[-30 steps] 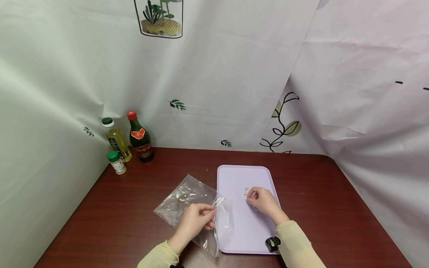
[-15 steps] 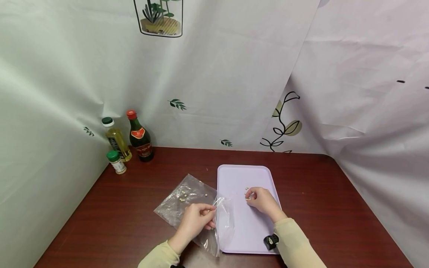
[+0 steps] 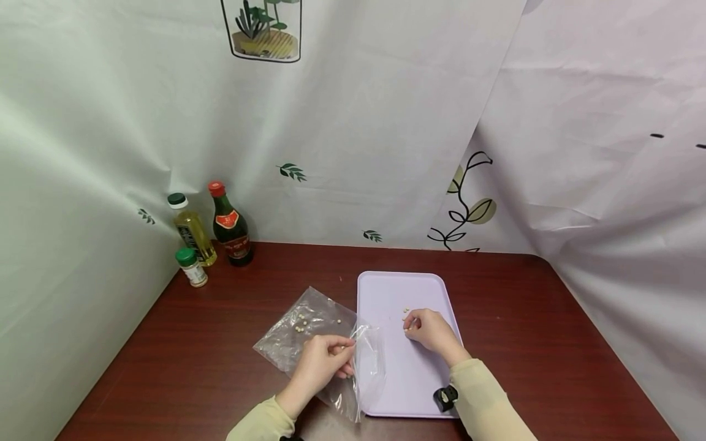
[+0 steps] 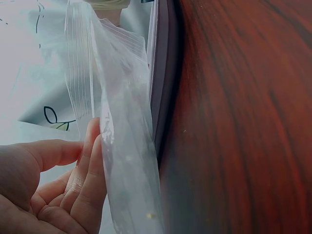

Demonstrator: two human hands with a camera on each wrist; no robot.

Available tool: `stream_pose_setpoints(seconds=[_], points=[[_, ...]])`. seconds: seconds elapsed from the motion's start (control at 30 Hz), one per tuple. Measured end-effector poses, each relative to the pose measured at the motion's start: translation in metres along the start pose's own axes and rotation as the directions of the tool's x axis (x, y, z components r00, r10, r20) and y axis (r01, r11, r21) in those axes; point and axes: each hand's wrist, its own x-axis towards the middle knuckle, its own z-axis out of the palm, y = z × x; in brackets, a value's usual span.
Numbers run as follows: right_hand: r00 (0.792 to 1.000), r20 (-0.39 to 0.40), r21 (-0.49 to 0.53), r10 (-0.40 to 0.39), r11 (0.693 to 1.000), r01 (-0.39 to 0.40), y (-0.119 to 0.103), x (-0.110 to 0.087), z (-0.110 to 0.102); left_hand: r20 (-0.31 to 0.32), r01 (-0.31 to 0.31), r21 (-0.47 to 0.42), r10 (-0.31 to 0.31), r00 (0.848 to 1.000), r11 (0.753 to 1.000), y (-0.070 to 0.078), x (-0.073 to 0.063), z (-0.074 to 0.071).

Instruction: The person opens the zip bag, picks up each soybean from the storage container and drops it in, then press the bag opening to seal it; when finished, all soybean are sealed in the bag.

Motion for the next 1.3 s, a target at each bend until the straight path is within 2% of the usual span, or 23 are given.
stream_pose_setpoints(seconds=[0.53, 0.7, 0.97, 1.3], points=[[0.999, -0.023, 0.034, 0.022, 0.999, -0.021, -0.013, -0.01, -0.003, -0.015, 0.009, 0.037, -0.009, 1.0, 0.999, -0.002, 0.002, 0.001], [0.999, -0.033, 0.042, 0.013, 0.999, -0.012, -0.019, -0.012, -0.006, -0.016, 0.0, 0.016, 0.001, 1.0, 1.0, 0.0, 0.001, 0.0], [0.999, -0.012, 0.075, -0.04, 0.996, 0.041, -0.028, -0.022, -0.007, -0.018, 0.005, 0.049, -0.004, 1.0, 0.999, 0.0, 0.002, 0.001], [0.994, 0.001, 0.094, -0.105, 0.99, 0.105, -0.035, -0.031, -0.007, -0.02, 0.0, 0.03, 0.001, 1.0, 1.0, 0.0, 0.001, 0.001]])
